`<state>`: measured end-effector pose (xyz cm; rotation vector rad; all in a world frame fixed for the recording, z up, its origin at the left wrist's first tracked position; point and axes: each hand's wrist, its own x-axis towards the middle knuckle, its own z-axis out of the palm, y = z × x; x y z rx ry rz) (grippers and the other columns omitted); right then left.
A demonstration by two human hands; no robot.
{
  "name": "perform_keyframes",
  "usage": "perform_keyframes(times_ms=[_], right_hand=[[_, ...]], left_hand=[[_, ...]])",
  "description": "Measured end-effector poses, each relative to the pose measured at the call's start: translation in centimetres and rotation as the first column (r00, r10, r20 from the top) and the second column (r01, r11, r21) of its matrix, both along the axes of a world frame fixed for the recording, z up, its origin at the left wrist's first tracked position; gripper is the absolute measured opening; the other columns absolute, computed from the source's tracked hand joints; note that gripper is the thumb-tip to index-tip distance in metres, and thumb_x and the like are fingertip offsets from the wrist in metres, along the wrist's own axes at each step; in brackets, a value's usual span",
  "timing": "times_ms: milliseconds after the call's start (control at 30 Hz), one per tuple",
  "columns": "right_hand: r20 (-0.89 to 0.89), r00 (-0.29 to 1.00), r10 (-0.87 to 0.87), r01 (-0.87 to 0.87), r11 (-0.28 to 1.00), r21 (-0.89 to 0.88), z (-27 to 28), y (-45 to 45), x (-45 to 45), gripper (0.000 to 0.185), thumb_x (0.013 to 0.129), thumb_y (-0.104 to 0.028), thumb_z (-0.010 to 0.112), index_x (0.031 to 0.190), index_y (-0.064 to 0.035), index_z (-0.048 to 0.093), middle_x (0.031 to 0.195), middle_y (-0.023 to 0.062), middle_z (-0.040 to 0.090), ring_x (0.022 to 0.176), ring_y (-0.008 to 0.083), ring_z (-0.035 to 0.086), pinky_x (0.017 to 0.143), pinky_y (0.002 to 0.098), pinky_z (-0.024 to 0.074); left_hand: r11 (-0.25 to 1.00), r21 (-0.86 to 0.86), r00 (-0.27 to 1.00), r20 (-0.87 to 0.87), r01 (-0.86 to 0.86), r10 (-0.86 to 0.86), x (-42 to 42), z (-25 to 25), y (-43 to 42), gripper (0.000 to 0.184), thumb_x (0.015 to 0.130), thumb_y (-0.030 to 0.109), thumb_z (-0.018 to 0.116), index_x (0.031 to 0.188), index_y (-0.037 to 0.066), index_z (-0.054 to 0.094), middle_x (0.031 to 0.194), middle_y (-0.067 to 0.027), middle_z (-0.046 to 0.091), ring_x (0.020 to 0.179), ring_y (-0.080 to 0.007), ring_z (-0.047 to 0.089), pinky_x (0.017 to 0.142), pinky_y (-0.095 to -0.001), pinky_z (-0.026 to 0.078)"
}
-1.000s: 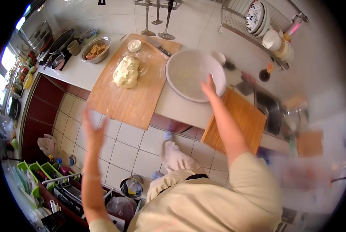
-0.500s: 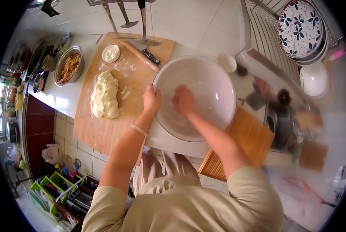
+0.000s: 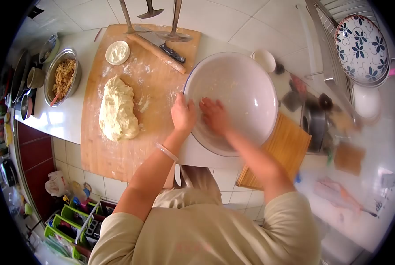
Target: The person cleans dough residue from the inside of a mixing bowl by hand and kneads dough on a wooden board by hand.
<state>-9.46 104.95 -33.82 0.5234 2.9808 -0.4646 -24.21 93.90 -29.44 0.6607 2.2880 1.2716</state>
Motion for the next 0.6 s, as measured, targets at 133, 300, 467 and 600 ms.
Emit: perform_keyframes(times_ms=[133,300,467,600], right_hand=[[0.028,0.974,-0.225,0.215,0.955,0.204,-2.6,4.7,-1.5,0.052,0.096,-0.024,0.050,0.142,0.0005,0.043,0.148,0.0222,0.042,0.141,0.0358,0.035,0.115,0.0561,0.0244],[-0.139,0.863,-0.486,0.413,0.835,-0.363,-2.9,-2.3,-4.9,0.051,0.098,-0.021,0.046,0.145,-0.0001,0.042,0.152,0.0213,0.038,0.143,0.0363,0.033,0.117,0.0487,0.0251],[0.012,0.783,-0.622,0.319,0.385,-0.866,0.3,-6.2,-4.0,0.052,0.106,-0.029,0.035,0.150,-0.0014,0.035,0.158,0.0205,0.029,0.149,0.0299,0.021,0.121,0.0381,0.0167],[-0.273,0.667,-0.694,0.376,0.629,-0.680,-5.5,-0.7,-9.9,0.054,0.107,-0.031,0.033,0.151,-0.0005,0.033,0.159,0.0200,0.027,0.150,0.0288,0.020,0.121,0.0365,0.0148]], left_hand=[[0.998,-0.007,0.999,0.001,0.055,-0.055,-0.1,-0.2,-0.2,0.020,0.089,0.012,0.059,0.101,-0.001,0.049,0.092,-0.0294,0.064,0.088,-0.0496,0.061,0.077,-0.0546,0.047],[1.000,0.009,0.998,-0.063,0.017,-0.016,0.3,-0.6,-0.3,0.019,0.090,0.013,0.059,0.099,-0.001,0.049,0.088,-0.0286,0.064,0.085,-0.0497,0.061,0.075,-0.0541,0.048],[0.999,0.033,0.997,0.064,-0.037,0.035,0.3,0.2,-0.1,0.019,0.093,0.016,0.058,0.097,-0.001,0.050,0.085,-0.0282,0.064,0.084,-0.0495,0.061,0.073,-0.0530,0.047],[0.998,0.062,0.999,0.030,-0.023,0.021,0.2,-0.1,-0.6,0.021,0.095,0.019,0.058,0.096,-0.001,0.050,0.083,-0.0279,0.063,0.081,-0.0496,0.060,0.072,-0.0514,0.047]])
